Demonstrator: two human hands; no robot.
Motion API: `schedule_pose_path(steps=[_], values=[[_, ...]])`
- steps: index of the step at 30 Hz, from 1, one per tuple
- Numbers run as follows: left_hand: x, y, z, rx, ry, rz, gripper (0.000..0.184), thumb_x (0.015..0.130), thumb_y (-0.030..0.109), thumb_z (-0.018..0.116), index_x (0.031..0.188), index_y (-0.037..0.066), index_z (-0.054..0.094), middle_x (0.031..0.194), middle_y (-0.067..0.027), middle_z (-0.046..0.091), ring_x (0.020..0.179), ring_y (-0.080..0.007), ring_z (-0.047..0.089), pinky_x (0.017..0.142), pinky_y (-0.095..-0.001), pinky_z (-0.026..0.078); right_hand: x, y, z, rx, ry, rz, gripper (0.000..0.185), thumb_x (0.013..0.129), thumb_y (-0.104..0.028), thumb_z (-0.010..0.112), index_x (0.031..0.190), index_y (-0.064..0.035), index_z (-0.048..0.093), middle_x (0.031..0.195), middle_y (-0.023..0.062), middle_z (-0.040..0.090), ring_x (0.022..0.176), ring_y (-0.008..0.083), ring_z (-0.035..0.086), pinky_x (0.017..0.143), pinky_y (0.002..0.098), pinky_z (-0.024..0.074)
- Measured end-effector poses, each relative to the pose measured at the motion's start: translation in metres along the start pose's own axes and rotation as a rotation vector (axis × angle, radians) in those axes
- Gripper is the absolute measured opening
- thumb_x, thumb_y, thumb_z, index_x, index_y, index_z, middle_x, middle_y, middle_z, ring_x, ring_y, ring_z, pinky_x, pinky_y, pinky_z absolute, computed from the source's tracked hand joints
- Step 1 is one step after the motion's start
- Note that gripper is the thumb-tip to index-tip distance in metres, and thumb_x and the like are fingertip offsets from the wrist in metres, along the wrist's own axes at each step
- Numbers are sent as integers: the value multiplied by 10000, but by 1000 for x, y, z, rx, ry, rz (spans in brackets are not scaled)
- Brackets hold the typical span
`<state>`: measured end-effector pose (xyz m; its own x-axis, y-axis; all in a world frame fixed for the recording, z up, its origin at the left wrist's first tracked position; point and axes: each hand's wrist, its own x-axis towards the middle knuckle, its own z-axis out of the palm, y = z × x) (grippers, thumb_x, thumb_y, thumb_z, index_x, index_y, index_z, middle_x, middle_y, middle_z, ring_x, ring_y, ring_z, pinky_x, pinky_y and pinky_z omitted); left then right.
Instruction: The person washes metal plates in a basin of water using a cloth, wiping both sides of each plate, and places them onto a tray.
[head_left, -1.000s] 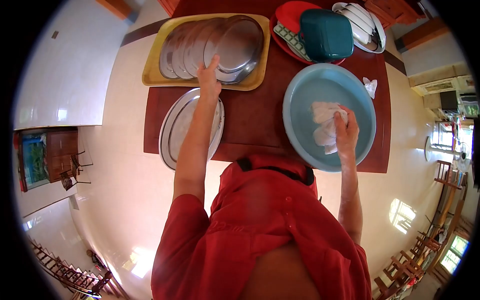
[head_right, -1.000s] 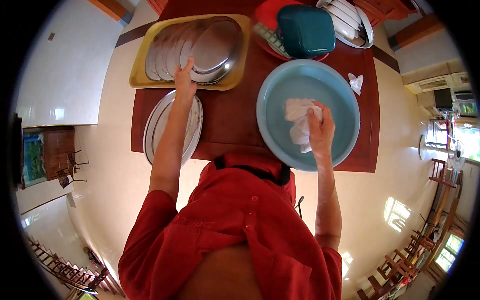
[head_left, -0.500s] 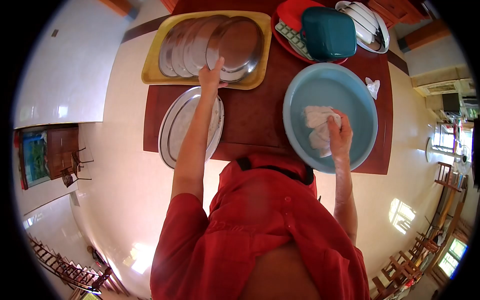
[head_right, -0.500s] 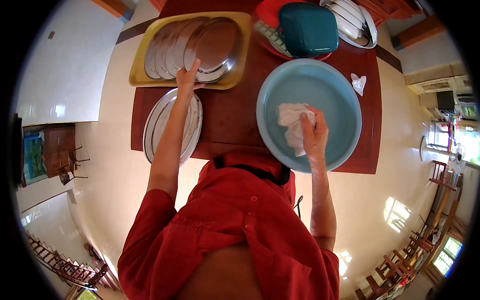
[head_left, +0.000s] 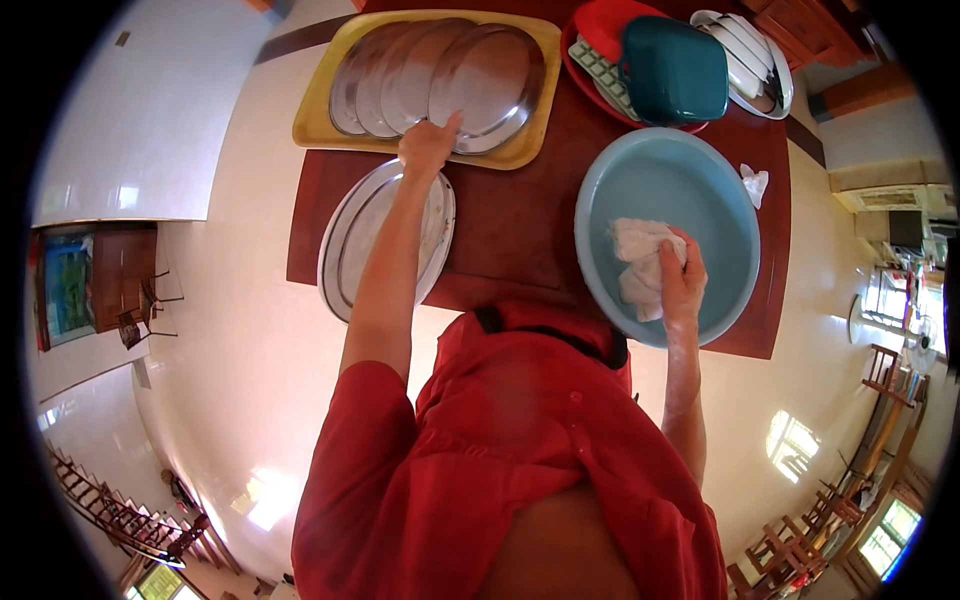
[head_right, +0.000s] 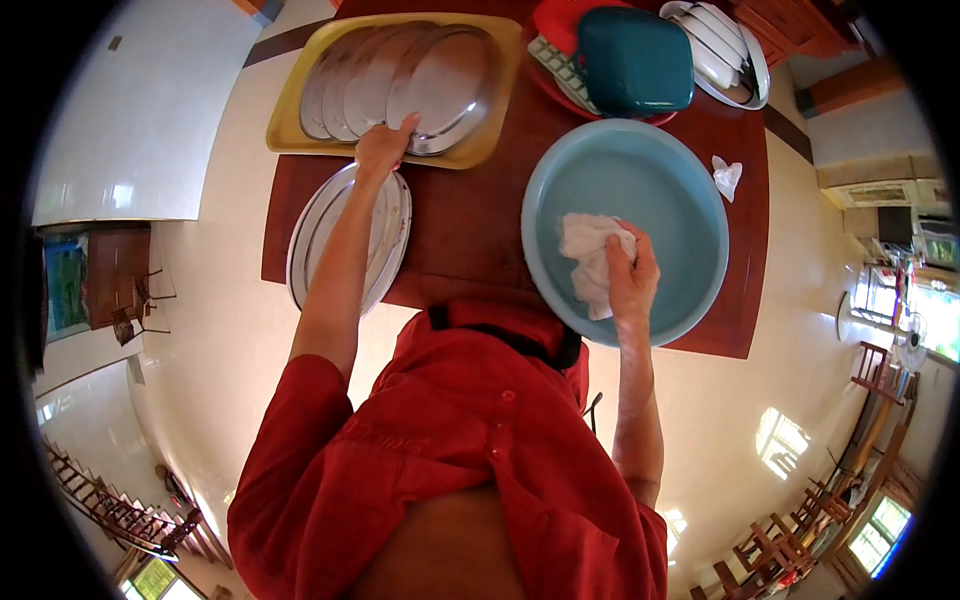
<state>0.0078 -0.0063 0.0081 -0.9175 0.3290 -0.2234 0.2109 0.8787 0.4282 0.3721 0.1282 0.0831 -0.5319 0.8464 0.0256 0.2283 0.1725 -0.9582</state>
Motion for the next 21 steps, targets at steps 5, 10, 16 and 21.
schedule_pose_path(steps=[5,10,16,21], values=[[0,3,-6,18,-9,5,767,744,686,433,759,-50,649,747,-187,648,768,-346,634,724,-394,485,0,-1,1,-71,8,17,243,861,-157,546,1057,-16,571,921,77,614,842,118,543,764,243,436],[-29,-4,-37,59,155,56,713,764,639,470,819,-51,637,842,-218,635,845,-359,616,730,-407,482,0,-4,0,-108,-11,-12,238,868,-162,533,1056,-22,574,915,61,613,837,112,539,763,245,436],[-58,-108,-80,234,276,184,429,647,380,717,945,83,638,910,-166,638,847,-335,611,679,-426,481,-2,4,-2,66,-35,6,240,875,-172,517,1049,-15,572,913,61,605,830,113,528,757,241,432],[-64,-170,-80,-28,-6,91,429,605,186,780,991,80,628,846,-95,652,748,-232,625,632,-370,485,-2,-3,3,33,-63,28,247,879,-184,513,1046,-11,571,914,62,606,839,112,525,762,247,430]])
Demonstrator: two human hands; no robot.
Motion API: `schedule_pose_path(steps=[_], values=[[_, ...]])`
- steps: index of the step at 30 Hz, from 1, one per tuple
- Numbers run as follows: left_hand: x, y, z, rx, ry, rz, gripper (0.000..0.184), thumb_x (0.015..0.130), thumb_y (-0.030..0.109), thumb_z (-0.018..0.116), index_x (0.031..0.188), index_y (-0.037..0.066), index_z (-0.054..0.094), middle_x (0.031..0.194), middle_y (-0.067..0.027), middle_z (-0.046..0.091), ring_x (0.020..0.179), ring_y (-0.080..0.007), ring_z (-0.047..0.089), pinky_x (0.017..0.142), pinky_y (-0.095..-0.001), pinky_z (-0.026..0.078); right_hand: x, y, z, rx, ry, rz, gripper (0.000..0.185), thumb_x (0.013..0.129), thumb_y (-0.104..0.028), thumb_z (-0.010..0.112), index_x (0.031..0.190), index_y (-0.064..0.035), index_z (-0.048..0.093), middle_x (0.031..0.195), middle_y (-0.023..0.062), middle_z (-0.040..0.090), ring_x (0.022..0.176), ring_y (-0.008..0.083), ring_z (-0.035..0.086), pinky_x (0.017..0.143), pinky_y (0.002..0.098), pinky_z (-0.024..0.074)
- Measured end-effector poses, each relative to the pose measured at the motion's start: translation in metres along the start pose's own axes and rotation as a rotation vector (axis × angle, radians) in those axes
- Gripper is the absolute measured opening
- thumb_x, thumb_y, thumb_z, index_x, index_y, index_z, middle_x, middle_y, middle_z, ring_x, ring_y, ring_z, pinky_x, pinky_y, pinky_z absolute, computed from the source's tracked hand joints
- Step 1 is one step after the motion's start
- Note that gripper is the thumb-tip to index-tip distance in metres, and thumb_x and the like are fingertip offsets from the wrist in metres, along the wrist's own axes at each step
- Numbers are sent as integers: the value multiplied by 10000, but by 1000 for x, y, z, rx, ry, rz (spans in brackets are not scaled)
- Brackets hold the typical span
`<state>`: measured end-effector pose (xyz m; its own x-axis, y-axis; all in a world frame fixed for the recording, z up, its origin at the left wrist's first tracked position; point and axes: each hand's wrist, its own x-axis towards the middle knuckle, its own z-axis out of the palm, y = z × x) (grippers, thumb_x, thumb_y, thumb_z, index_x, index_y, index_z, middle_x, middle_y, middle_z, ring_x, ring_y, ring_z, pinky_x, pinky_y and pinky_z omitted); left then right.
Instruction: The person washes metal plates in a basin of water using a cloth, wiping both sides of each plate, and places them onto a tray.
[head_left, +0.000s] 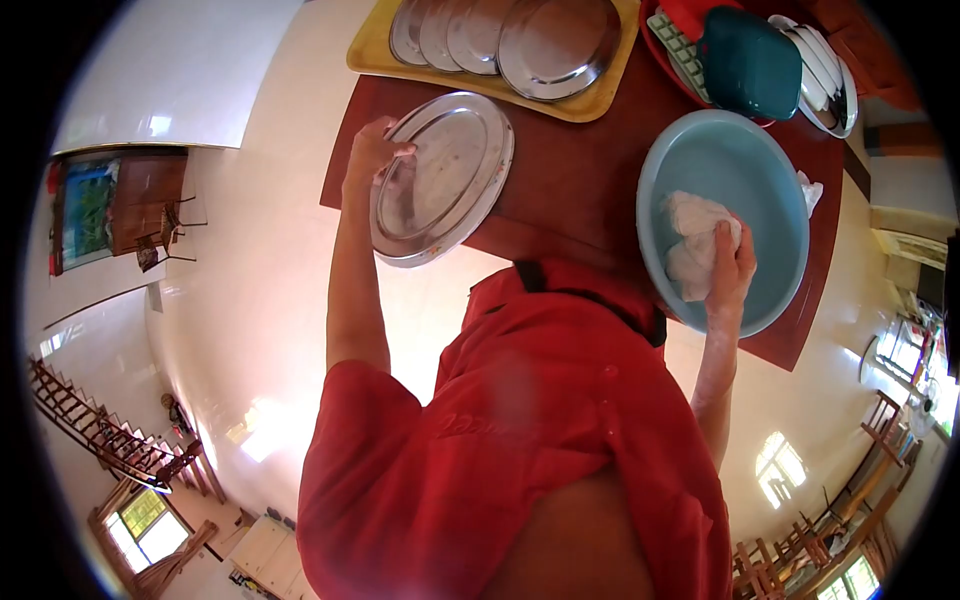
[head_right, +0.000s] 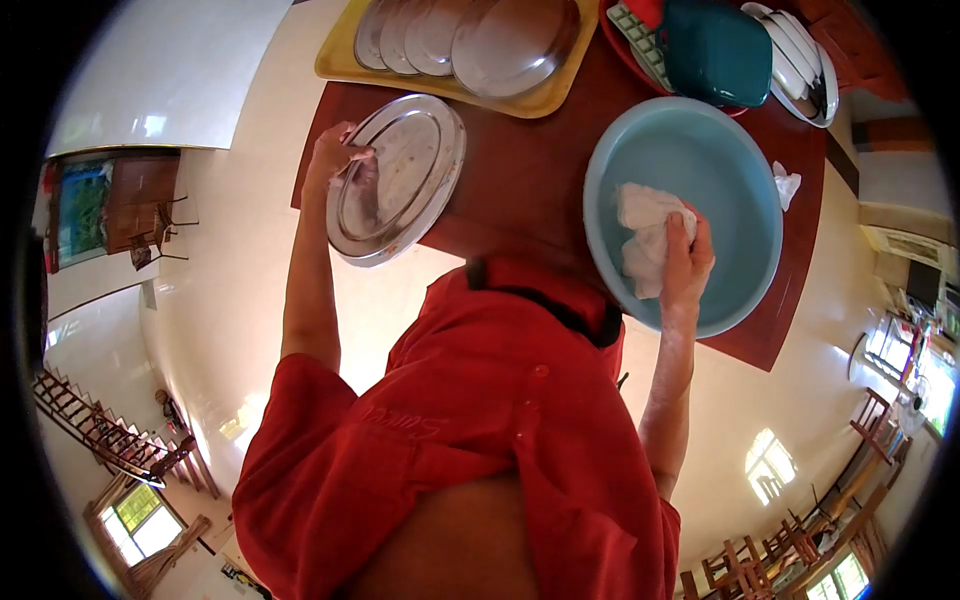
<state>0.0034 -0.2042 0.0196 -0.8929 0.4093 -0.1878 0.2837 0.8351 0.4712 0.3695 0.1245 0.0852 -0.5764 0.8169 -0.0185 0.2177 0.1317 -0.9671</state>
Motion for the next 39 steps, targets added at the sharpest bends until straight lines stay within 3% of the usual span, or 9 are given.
schedule_pose_path(steps=[3,6,13,16,19,21,28,35,39], values=[[11,-26,11,-433,-19,31,289,652,128,754,918,59,662,733,-49,649,642,-108,590,580,-262,466,0,-2,0,-50,-14,3,254,879,-190,515,1048,-9,570,921,63,608,844,114,526,765,248,428],[19,-35,10,-444,-68,1,252,659,138,749,884,51,676,703,-39,645,632,-91,566,587,-260,458,-1,4,-2,2,-20,-10,260,880,-196,517,1051,-8,569,933,66,608,853,115,528,770,248,427],[4,-26,14,-365,131,114,352,614,159,760,944,76,671,721,-84,645,665,-156,603,639,-285,467,-7,17,-7,112,-19,-11,270,880,-210,525,1052,-7,570,930,63,605,855,112,522,778,245,421],[-2,-28,15,-93,461,304,370,593,162,767,945,98,674,742,-115,638,690,-186,614,657,-289,469,-9,16,-8,94,-7,-2,275,878,-215,532,1050,-5,570,935,63,599,860,115,520,781,245,420],[-11,-20,5,-97,381,215,369,622,92,774,964,26,651,820,-70,640,715,-132,581,664,-256,469,-8,16,-10,58,-6,19,281,876,-220,537,1050,-2,569,943,59,595,868,113,519,781,245,419],[-20,-7,-5,-426,109,55,337,661,62,750,973,17,634,888,-69,633,766,-117,579,661,-251,472,-10,15,-8,123,19,55,279,876,-219,540,1046,0,570,932,54,595,851,107,521,769,242,422],[-15,-11,-10,-790,-36,148,289,720,-18,667,999,-24,593,864,-64,628,774,-111,575,691,-237,463,-11,23,-15,306,40,109,265,868,-196,554,1047,-1,572,928,50,595,831,93,527,738,226,432],[-28,118,-45,-972,-153,44,319,760,23,650,1059,-45,562,892,-71,623,788,-124,574,695,-237,464,-11,28,-25,466,91,156,266,880,-194,548,1064,-2,559,931,50,595,825,90,538,728,223,443],[-25,197,-18,-745,-212,348,318,734,81,656,1027,-25,590,810,-50,626,719,-115,575,643,-246,453,-11,23,-24,525,228,130,273,883,-207,547,1059,1,554,928,49,593,817,92,542,721,225,449]])
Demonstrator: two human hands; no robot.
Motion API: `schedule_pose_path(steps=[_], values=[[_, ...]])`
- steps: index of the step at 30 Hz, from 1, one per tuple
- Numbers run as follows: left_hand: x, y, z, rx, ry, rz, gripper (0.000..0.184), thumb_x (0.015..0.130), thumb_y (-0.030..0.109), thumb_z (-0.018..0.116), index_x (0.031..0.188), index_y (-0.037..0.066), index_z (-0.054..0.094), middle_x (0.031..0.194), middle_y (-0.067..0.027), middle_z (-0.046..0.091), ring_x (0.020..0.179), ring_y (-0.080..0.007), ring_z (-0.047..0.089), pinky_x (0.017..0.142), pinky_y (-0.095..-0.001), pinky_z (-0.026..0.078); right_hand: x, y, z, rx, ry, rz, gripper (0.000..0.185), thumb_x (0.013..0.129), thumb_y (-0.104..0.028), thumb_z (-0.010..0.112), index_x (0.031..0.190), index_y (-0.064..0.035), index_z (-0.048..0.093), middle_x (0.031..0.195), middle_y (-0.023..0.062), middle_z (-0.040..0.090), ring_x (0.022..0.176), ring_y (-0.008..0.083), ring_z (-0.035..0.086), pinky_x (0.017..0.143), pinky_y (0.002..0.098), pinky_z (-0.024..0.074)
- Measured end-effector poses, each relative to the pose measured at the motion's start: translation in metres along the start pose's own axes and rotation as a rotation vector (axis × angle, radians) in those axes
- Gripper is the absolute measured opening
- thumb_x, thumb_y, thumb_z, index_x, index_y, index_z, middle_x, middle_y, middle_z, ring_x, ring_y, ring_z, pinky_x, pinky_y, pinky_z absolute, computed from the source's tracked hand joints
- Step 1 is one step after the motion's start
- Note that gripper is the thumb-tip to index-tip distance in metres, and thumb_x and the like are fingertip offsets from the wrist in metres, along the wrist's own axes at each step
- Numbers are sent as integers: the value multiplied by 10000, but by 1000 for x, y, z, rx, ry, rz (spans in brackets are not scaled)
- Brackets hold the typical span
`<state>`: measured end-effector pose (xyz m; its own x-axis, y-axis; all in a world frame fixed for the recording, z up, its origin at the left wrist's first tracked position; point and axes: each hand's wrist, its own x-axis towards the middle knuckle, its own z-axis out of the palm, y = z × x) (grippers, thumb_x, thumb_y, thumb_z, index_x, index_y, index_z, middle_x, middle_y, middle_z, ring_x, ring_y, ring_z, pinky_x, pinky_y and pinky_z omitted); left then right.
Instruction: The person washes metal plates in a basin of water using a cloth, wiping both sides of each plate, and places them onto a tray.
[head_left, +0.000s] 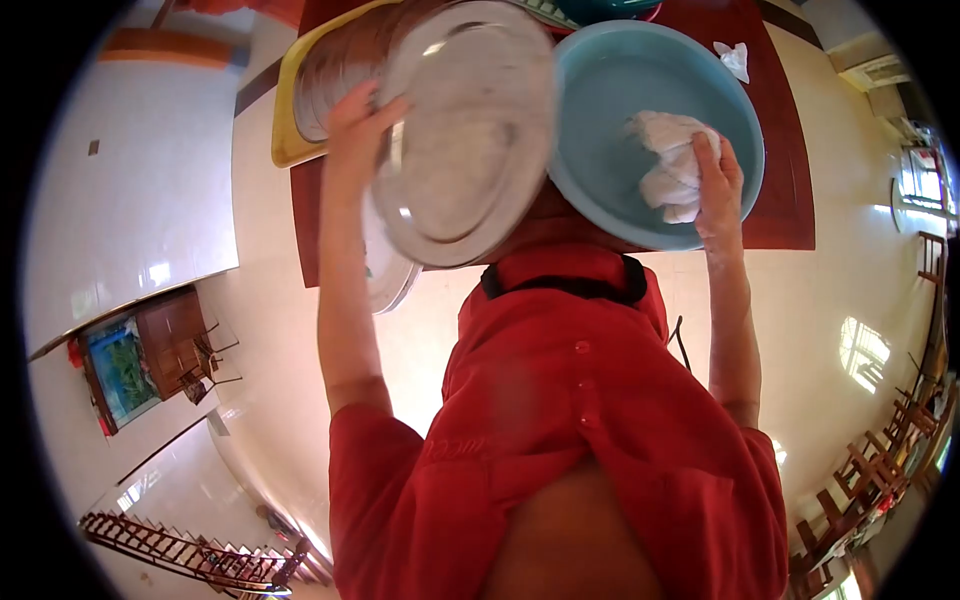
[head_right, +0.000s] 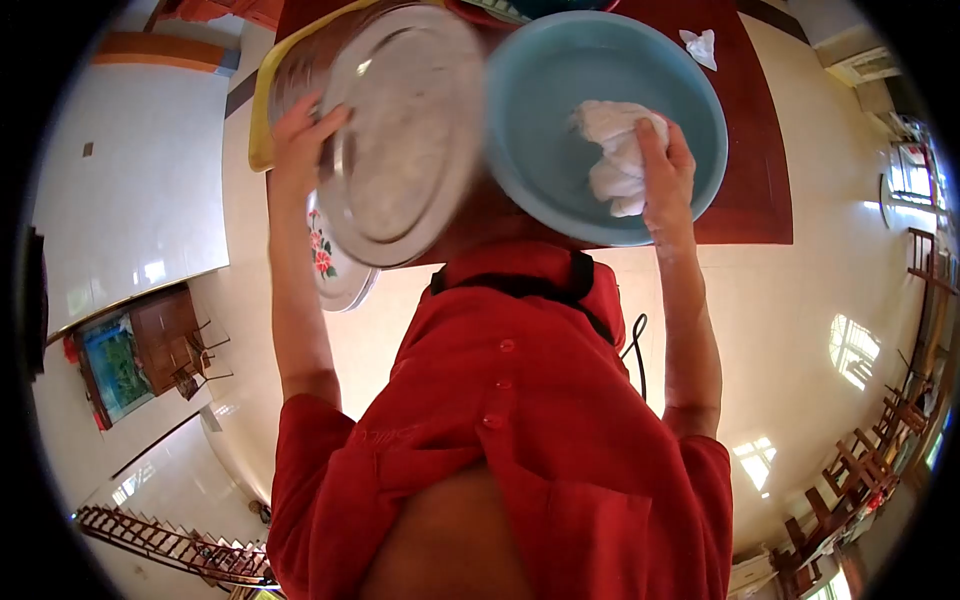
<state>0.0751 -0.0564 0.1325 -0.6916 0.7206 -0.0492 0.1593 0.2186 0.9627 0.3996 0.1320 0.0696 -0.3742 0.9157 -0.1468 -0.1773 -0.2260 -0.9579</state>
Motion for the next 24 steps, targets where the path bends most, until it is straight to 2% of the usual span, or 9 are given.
schedule_pose_path(steps=[4,6,10,13,15,17,18,21,24], values=[[40,5,91,324,-195,334,320,696,166,653,970,5,617,835,-146,643,739,-209,622,657,-305,460,10,-20,-14,-40,84,-140,269,883,-218,549,1049,-7,558,922,46,591,812,89,540,711,224,452],[48,15,139,326,-257,256,321,680,185,654,950,14,628,857,-188,632,764,-289,619,683,-347,462,16,-34,-27,-125,151,-250,266,883,-226,551,1045,-15,561,920,41,592,809,85,538,703,224,454],[67,-7,205,442,-260,267,304,663,183,653,922,25,642,845,-192,632,784,-318,612,693,-365,460,25,-42,-39,-262,206,-332,259,875,-211,555,1046,-17,563,918,47,601,809,91,541,715,229,452],[75,-27,231,424,-449,198,283,655,188,663,888,29,650,817,-194,629,790,-340,603,708,-372,458,35,-27,-44,-361,182,-348,264,863,-198,562,1065,-28,562,919,56,606,814,103,547,718,240,453],[79,-43,243,397,-488,149,286,649,181,665,882,17,648,809,-198,629,785,-339,606,701,-367,459,40,-17,-42,-370,154,-356,266,862,-200,561,1073,-39,562,924,64,608,817,109,551,719,246,453],[82,-54,252,372,-522,98,289,643,173,667,876,4,646,802,-201,629,781,-338,609,694,-362,461,48,-10,-41,-515,121,-293,269,859,-214,546,1083,-65,556,974,95,598,859,181,575,757,285,450],[80,-56,254,353,-513,94,291,638,166,667,867,-12,643,796,-204,629,773,-333,615,681,-360,463,51,-7,-40,-516,134,-290,269,859,-214,546,1083,-65,556,974,95,598,859,181,575,757,285,450],[76,-59,258,363,-497,44,293,636,154,667,856,-37,638,791,-210,629,772,-322,623,672,-357,464,63,2,-36,-851,87,-487,293,849,-186,502,1129,-103,522,1089,136,531,973,332,522,833,374,418],[72,-59,257,422,-492,27,304,644,163,671,869,-38,638,802,-215,629,785,-322,623,681,-359,462,76,13,-32,-1044,27,-447,330,859,-175,497,1180,-102,500,1177,133,499,1032,302,510,859,351,409]])
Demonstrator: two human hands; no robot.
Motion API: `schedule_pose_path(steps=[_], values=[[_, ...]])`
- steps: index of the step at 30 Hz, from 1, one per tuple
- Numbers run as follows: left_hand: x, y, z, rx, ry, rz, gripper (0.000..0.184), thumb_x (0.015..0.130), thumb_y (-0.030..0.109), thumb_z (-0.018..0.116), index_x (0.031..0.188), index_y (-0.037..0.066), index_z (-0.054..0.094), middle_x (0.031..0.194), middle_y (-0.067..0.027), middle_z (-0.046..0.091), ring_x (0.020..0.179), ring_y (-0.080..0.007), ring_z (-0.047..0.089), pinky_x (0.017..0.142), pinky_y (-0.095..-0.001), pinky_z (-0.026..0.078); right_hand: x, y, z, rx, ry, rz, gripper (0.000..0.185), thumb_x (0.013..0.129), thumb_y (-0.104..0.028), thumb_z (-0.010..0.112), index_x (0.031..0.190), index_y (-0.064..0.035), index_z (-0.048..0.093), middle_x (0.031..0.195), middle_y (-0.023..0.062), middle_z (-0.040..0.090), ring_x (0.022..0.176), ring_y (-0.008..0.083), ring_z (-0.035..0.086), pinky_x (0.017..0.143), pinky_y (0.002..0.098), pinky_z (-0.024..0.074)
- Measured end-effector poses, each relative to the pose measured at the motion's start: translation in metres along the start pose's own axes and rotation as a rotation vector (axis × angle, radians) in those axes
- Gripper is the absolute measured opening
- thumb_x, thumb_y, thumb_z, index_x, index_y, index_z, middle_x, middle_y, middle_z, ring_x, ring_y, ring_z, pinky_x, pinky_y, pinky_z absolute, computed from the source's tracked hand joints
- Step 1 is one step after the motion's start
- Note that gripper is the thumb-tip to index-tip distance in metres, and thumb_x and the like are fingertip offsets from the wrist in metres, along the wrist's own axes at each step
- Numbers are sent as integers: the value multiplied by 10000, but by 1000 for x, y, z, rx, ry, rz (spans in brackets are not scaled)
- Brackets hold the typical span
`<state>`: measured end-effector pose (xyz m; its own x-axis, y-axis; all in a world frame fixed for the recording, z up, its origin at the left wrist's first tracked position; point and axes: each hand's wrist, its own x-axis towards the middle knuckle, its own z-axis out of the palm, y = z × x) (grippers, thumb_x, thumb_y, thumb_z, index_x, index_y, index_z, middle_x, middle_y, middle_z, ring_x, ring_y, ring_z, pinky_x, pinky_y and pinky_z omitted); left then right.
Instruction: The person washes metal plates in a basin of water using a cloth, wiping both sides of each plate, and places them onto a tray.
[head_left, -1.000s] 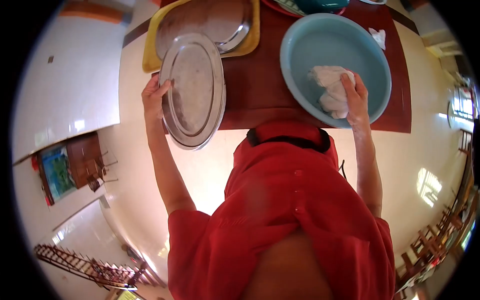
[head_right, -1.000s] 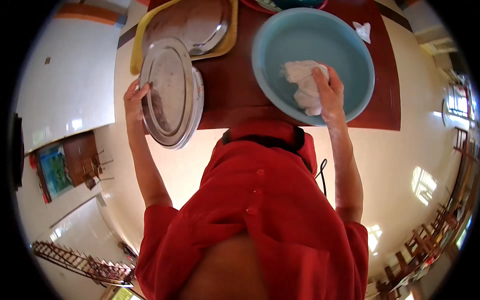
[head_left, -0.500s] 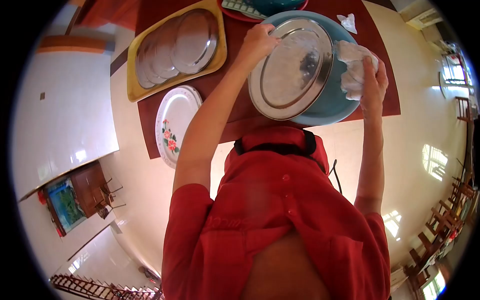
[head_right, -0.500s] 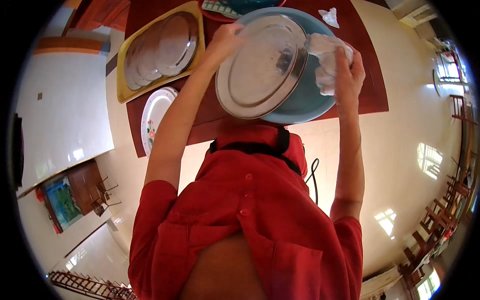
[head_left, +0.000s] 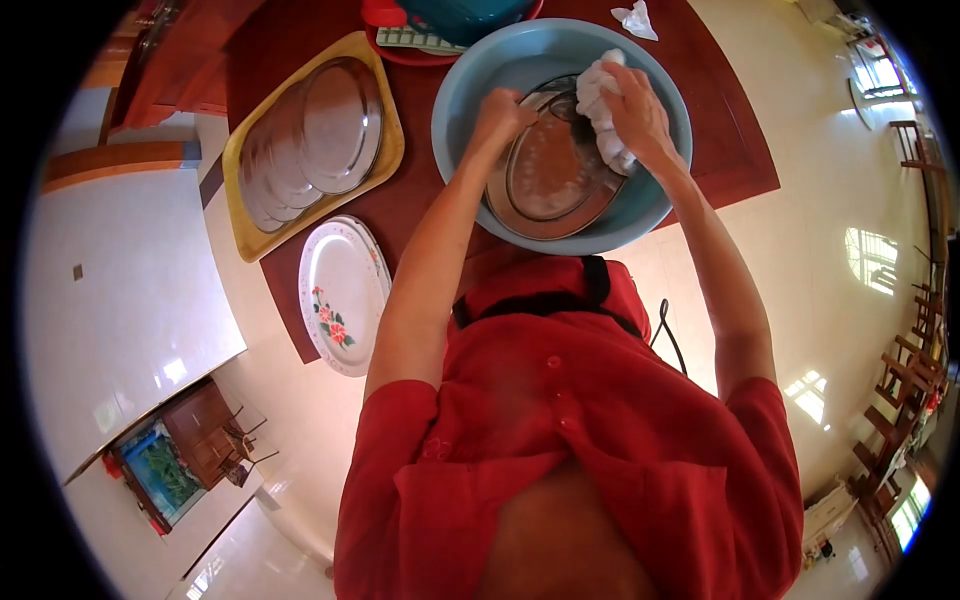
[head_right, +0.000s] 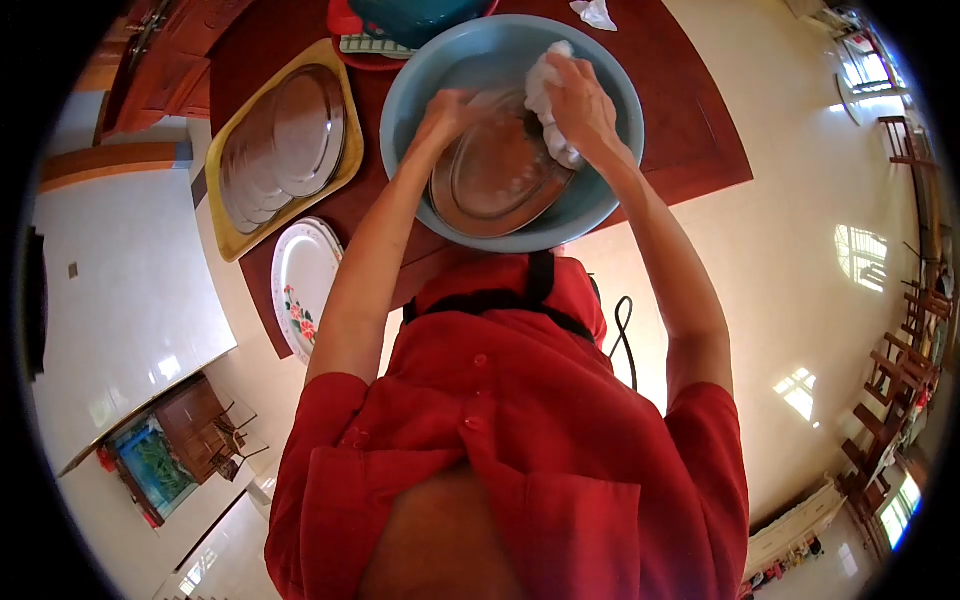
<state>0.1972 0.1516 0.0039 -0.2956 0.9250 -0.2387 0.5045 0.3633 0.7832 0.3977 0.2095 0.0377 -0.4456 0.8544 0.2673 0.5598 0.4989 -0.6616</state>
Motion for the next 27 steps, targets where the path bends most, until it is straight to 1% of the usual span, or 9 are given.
schedule_pose_path(steps=[2,5,9,11,14,17,21,23,27], values=[[1,-3,-1,38,-1,21,314,649,175,676,884,-30,640,812,-218,629,793,-327,620,688,-361,462,3,13,17,6,-34,-59,379,848,-168,491,1223,-118,453,1222,127,461,1020,351,492,858,386,410],[0,-5,-2,16,-23,-32,336,654,210,697,874,-37,637,823,-235,622,797,-345,611,692,-384,459,1,17,34,-406,-331,-48,489,832,-232,516,1285,-148,352,1271,94,405,964,403,462,827,494,400],[-14,4,-10,276,49,86,322,711,249,673,818,-47,604,801,-238,615,786,-383,595,686,-426,462,1,22,49,-546,-281,-113,514,823,-276,516,1294,-146,355,1217,87,450,1004,348,457,809,488,376],[-29,19,-20,387,58,94,307,742,242,648,825,-45,582,796,-235,613,784,-391,592,687,-436,464,3,20,51,-714,-236,-153,453,833,-324,515,1208,-83,436,1181,92,455,974,319,474,788,455,379],[-66,33,-39,443,146,112,254,781,200,597,881,-23,526,785,-223,611,771,-402,591,679,-453,469,5,6,51,-876,-341,-137,385,838,-342,505,1112,-74,535,1112,88,472,943,272,474,765,413,367],[-105,42,-49,553,212,45,240,782,150,584,913,-26,486,800,-225,599,770,-398,590,671,-458,469,9,2,50,-950,-400,-161,344,846,-365,490,1010,-85,605,1060,75,482,921,248,464,761,395,360],[-129,41,-43,483,294,95,242,751,114,617,892,-33,487,863,-232,556,809,-397,565,696,-443,467,13,6,53,-936,-390,-174,363,854,-388,476,1000,-85,614,1052,79,500,929,250,478,768,399,369],[-133,41,-38,457,294,95,251,743,107,626,897,-35,488,903,-238,534,821,-405,553,707,-441,466,13,13,62,-873,-252,-136,380,859,-402,474,998,-77,612,1043,104,516,931,260,519,771,396,411],[-138,37,-31,539,332,58,337,720,113,657,970,-20,474,973,-232,487,840,-415,543,727,-457,460,15,10,59,-795,-283,-67,397,859,-407,477,974,-50,607,1025,136,530,895,283,574,735,385,473]])
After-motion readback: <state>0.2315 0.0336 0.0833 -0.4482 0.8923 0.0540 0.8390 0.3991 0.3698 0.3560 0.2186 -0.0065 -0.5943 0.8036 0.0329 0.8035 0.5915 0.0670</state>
